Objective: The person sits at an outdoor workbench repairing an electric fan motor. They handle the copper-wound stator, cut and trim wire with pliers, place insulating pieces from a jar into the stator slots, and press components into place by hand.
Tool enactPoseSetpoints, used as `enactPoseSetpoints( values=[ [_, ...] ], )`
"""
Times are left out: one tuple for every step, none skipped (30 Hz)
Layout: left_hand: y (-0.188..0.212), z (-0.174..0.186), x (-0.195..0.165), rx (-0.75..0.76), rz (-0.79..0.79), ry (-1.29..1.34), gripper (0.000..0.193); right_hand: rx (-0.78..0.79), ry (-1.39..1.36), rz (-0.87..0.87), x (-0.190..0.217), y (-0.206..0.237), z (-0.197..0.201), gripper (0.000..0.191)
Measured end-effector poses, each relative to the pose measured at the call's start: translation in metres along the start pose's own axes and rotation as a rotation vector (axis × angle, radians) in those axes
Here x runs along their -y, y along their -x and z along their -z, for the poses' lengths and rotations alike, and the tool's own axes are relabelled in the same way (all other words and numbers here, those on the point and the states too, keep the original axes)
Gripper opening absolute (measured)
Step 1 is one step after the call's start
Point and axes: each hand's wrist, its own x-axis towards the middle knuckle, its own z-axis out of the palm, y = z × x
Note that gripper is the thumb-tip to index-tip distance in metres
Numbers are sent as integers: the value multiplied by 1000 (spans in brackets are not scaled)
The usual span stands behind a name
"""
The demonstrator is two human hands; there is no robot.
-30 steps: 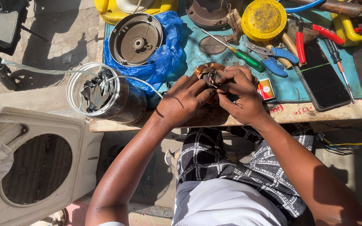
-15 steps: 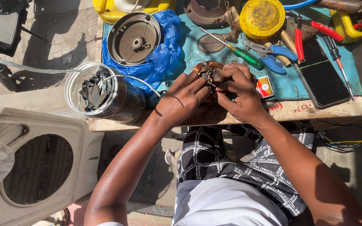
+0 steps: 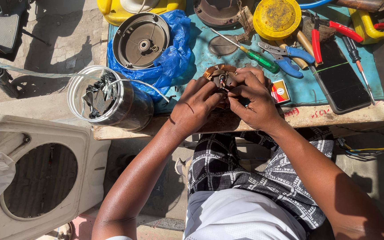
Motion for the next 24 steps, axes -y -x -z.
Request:
enactPoseSetpoints(
  values=[
    [0, 0, 0, -4, 9, 26, 37, -1, 3, 1, 0, 0, 0, 14],
    [-1, 0, 0, 3, 16, 32, 36, -2, 4, 3, 1, -1, 1, 14],
    [-1, 1, 0, 10, 22, 38, 35, 1, -11, 7, 1, -1, 1, 14],
    [-2, 1, 0, 17, 29, 45, 35, 4, -26, 10, 1, -2, 3, 15],
    [-2, 2, 0, 25, 39, 36, 35, 7, -42, 14, 2, -3, 4, 15],
    [-2, 2, 0, 33, 50, 26, 34, 21, -78, 8, 2, -3, 6, 18],
    [-2, 3, 1, 42, 59, 16, 34, 33, -115, 1, 2, -2, 8, 20],
    [-2, 3, 2, 50, 52, 16, 34, 44, -150, -5, 2, -3, 10, 23],
    [-2, 4, 3, 57, 49, 17, 33, 44, -144, -16, 2, -3, 11, 20],
    [-2, 5, 4, 65, 47, 18, 33, 46, -139, -28, 3, -3, 11, 18],
    [-2, 5, 4, 71, 50, 16, 34, 47, -135, -41, 3, -2, 11, 15],
    [-2, 5, 5, 75, 53, 14, 35, 46, -135, -38, 3, -2, 11, 15],
    [-2, 6, 5, 78, 55, 11, 36, 44, -134, -33, 3, -2, 11, 16],
    [-2, 6, 5, 74, 37, 5, 35, 41, -134, -28, 3, -2, 10, 17],
    [-2, 6, 6, 69, 21, -1, 34, 36, -133, -21, 3, -2, 10, 17],
    [-2, 6, 6, 64, 6, -8, 32, 32, -133, -13, 3, -3, 10, 16],
    [-2, 6, 6, 53, -14, -17, 33, 25, -131, -6, 3, -3, 9, 16],
    [-2, 6, 6, 42, -34, -25, 33, 25, -125, -7, 3, -3, 9, 15],
    [-2, 6, 5, 32, -52, -31, 34, 26, -120, -10, 3, -2, 9, 13],
    [-1, 6, 5, 42, -73, -65, 34, 28, -116, -12, 3, -2, 9, 12],
    [-1, 6, 5, 51, -94, -99, 35, 26, -118, -13, 3, -2, 9, 12],
    [0, 6, 5, 59, -116, -134, 36, 24, -121, -13, 2, -1, 9, 11],
    [0, 5, 5, 39, -131, -142, 35, 24, -125, -13, 2, -1, 9, 11],
    [1, 4, 5, 19, -146, -151, 35, 25, -126, -15, 2, -1, 8, 11]
  ],
)
